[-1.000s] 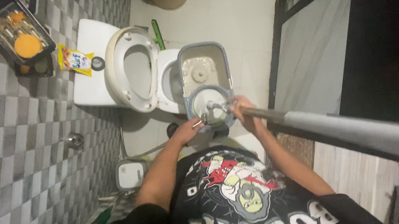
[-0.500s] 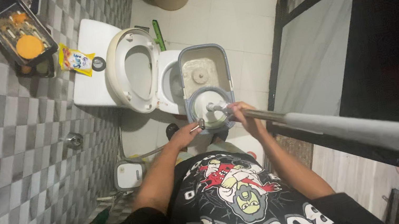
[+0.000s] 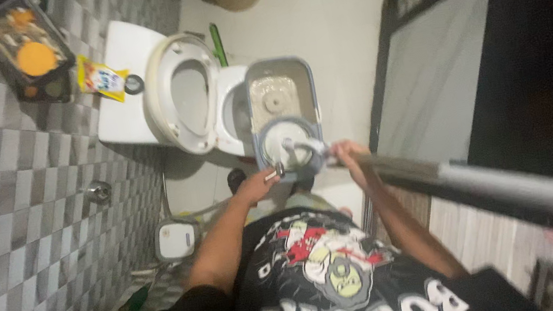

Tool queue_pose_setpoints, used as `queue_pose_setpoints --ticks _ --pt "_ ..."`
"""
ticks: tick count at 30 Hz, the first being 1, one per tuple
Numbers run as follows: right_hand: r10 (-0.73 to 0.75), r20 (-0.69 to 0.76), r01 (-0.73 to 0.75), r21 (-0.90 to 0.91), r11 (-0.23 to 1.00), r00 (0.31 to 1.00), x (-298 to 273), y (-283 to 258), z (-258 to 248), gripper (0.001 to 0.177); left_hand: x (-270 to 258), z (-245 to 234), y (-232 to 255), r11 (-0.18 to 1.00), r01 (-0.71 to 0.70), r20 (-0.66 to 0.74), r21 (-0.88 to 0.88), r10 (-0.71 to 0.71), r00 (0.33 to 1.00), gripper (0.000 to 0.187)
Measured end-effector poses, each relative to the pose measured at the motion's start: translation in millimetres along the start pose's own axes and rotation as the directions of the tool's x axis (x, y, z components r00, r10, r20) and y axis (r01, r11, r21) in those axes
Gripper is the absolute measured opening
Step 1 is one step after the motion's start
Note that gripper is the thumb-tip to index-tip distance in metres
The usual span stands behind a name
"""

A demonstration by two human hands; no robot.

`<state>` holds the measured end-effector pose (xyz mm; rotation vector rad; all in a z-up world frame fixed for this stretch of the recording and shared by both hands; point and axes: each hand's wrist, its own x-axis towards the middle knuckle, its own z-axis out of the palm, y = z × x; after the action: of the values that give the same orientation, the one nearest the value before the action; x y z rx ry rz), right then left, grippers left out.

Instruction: The person carries a mop bucket to a bathroom, pours out dirty water into a toilet, and then uses a spray and the mop to clean the bucket.

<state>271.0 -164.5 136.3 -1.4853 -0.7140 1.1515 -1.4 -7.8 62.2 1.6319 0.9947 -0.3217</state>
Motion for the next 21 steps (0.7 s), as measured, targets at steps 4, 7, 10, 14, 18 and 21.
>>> queue_pose_setpoints --ticks 4,7,10,14,18,21 --pt "-0.066 0.064 0.062 0.059 0.996 0.996 29 62 -2 0.029 2 14 -9 0.999 0.02 0.029 -0.026 -0.019 0.999 0.049" --pt "-0.095 0.12 0.121 -0.237 0.964 0.988 34 82 15 0.031 14 21 -19 0.98 -0.195 -0.054 0.036 0.196 0.979 0.047" --pt "-0.078 0.12 0.109 -0.284 0.953 0.99 51 81 38 0.029 16 27 -22 0.993 -0.107 -0.042 0.053 0.109 0.993 0.049" --pt "0.056 -0.024 -0.055 0.034 0.998 0.998 59 64 48 0.026 22 28 -33 0.992 -0.07 0.004 0.103 0.07 0.998 0.047" --pt "0.02 0.007 -0.019 -0.15 0.989 1.0 36 -19 31 0.032 18 27 -33 0.995 -0.065 -0.048 0.075 0.069 0.996 0.048" --pt "-0.017 0.038 0.022 -0.141 0.99 0.999 7 -83 22 0.033 10 22 -26 0.996 -0.075 -0.04 0.05 0.077 0.996 0.046"
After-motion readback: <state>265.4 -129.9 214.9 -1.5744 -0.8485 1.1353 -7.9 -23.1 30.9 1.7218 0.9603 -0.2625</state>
